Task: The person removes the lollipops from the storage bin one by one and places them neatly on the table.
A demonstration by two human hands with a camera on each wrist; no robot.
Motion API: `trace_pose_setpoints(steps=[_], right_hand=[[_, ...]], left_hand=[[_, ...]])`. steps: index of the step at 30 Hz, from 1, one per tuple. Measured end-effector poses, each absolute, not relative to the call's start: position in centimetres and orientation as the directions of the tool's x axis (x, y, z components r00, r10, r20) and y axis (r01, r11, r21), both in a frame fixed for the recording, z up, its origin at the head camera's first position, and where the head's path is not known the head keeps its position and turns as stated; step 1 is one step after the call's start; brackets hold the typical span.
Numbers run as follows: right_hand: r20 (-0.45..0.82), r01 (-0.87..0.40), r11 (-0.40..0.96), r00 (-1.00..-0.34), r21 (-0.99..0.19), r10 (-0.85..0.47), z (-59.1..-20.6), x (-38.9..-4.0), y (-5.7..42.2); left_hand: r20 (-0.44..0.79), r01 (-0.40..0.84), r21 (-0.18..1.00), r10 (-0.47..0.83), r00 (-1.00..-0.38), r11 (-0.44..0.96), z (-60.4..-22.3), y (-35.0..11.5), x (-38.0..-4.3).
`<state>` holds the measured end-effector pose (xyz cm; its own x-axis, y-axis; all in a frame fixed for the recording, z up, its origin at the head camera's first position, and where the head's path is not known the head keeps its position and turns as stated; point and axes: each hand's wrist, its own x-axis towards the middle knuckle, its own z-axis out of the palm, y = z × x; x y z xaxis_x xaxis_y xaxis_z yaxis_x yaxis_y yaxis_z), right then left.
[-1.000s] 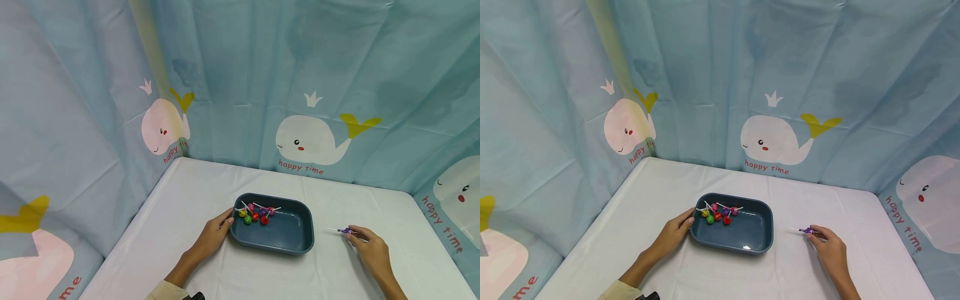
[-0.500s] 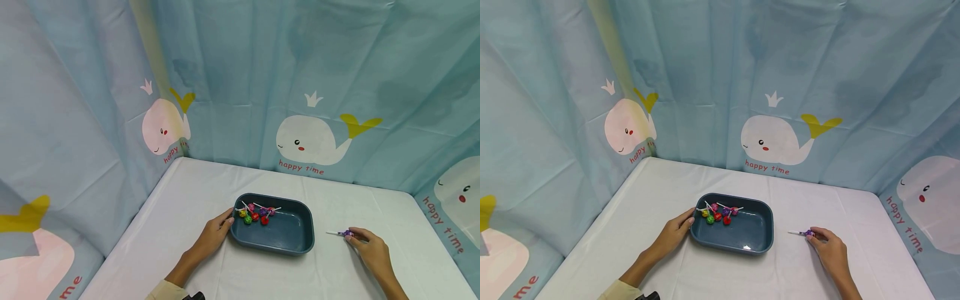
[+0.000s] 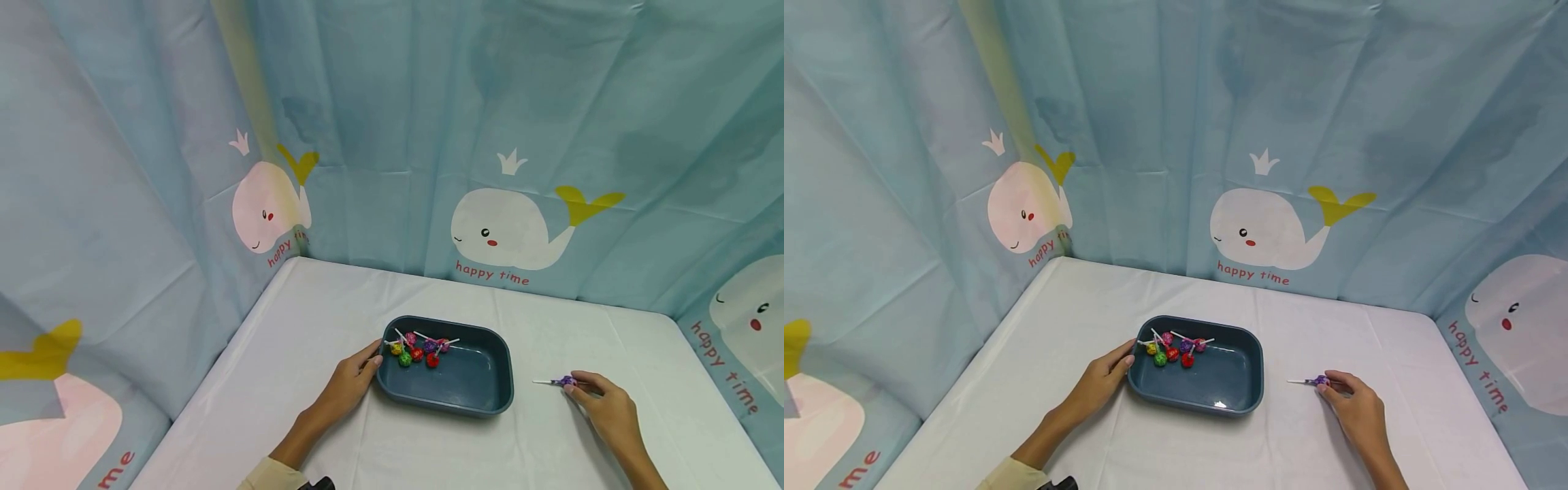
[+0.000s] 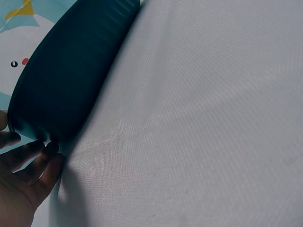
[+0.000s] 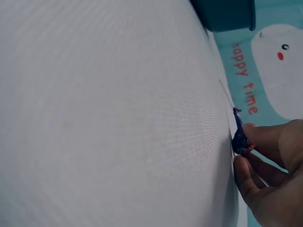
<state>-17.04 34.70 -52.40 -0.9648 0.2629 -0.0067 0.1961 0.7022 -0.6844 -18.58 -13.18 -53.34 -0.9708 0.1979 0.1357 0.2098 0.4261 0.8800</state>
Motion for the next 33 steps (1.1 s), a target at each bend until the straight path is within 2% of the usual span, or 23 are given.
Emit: trace_pose_setpoints(steps=[6, 23, 33], right_hand=[[0.016, 0.192, 0.708, -0.961, -0.680, 0.276, -52.0, -16.8, 34.6], [0.275, 0.008, 0.718, -0.921, -0.696, 0.277, -50.4, -16.5, 32.5], [0.255, -0.038, 0.646, -0.935, -0.762, 0.246, -48.9, -16.3, 30.4]], left_hand=[[0.125, 0.198, 0.884, 0.194, -0.973, 0.424, -53.3, -13.2, -18.6], [0.123, 0.195, 0.880, 0.189, -0.974, 0.433, -53.2, -13.0, -18.5], [0.130, 0.201, 0.883, 0.191, -0.973, 0.424, -53.3, -13.1, -18.5]])
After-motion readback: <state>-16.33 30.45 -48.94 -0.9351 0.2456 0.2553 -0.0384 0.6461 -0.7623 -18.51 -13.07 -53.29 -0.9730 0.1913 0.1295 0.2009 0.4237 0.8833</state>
